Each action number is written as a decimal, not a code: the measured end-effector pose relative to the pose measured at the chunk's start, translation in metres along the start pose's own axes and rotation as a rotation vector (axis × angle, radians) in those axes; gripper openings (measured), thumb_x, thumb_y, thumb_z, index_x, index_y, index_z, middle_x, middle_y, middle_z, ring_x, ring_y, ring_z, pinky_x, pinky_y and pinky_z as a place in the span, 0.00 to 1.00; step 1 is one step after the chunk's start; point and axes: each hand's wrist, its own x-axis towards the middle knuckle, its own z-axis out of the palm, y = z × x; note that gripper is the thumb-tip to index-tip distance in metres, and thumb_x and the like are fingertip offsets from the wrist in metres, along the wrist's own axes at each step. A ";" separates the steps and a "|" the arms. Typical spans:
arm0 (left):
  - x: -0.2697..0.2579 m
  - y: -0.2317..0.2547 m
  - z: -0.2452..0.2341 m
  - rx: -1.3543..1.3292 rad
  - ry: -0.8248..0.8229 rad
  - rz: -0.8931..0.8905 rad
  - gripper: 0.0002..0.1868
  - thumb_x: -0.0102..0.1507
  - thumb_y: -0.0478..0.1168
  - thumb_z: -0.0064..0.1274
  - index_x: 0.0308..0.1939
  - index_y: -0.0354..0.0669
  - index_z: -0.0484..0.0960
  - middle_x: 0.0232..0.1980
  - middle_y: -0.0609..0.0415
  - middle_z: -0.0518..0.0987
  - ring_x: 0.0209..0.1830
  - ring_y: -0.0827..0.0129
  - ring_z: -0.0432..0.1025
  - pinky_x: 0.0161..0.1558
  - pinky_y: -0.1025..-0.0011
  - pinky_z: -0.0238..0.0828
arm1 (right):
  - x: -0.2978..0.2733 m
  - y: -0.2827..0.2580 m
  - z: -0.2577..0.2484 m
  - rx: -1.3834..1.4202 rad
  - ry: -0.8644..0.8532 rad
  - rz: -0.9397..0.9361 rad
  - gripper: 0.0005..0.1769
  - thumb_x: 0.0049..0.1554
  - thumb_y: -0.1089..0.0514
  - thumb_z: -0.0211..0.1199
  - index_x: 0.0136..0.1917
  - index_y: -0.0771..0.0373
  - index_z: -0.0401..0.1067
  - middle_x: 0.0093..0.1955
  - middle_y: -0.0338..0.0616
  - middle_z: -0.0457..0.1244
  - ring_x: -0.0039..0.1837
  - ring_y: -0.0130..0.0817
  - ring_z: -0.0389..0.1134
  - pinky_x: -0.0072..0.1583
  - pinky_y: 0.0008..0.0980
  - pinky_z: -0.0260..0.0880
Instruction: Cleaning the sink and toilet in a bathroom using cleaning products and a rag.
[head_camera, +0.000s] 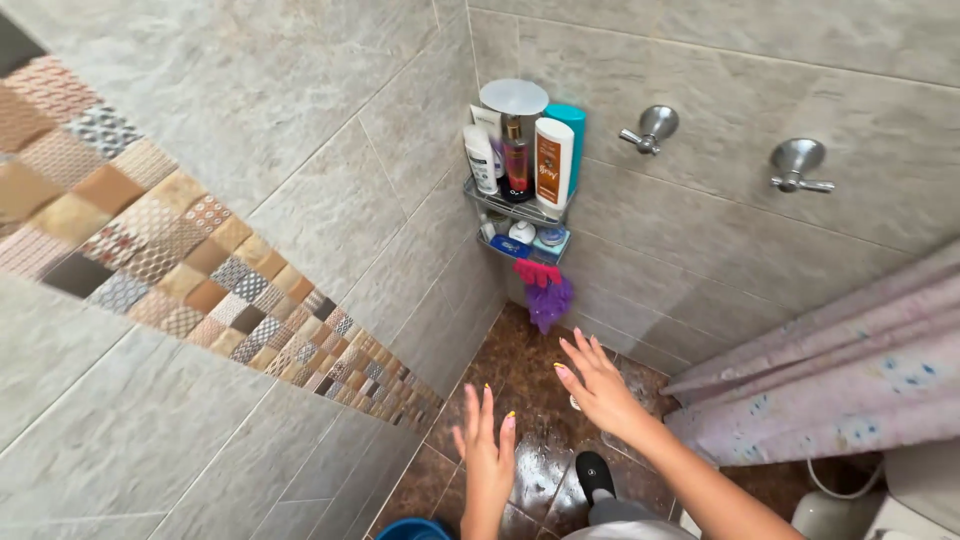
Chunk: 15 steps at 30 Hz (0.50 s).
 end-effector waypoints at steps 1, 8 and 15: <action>-0.007 -0.002 -0.005 -0.003 0.000 0.013 0.35 0.68 0.52 0.48 0.78 0.52 0.58 0.85 0.49 0.45 0.84 0.55 0.42 0.75 0.39 0.24 | -0.013 -0.006 -0.002 -0.002 0.013 0.001 0.37 0.64 0.35 0.47 0.81 0.50 0.52 0.87 0.47 0.34 0.85 0.57 0.30 0.78 0.57 0.39; -0.075 -0.008 -0.046 -0.076 0.020 0.006 0.34 0.68 0.50 0.45 0.77 0.49 0.59 0.84 0.48 0.48 0.81 0.54 0.48 0.73 0.40 0.21 | -0.112 -0.026 -0.009 -0.054 -0.048 0.073 0.38 0.59 0.38 0.58 0.78 0.49 0.56 0.86 0.44 0.36 0.85 0.48 0.35 0.76 0.64 0.36; -0.129 -0.006 -0.066 -0.183 -0.095 0.000 0.28 0.70 0.49 0.42 0.74 0.45 0.67 0.83 0.50 0.55 0.80 0.56 0.56 0.76 0.45 0.29 | -0.188 -0.013 -0.004 0.141 -0.086 0.230 0.32 0.57 0.42 0.62 0.73 0.46 0.65 0.88 0.34 0.43 0.62 0.47 0.70 0.70 0.44 0.66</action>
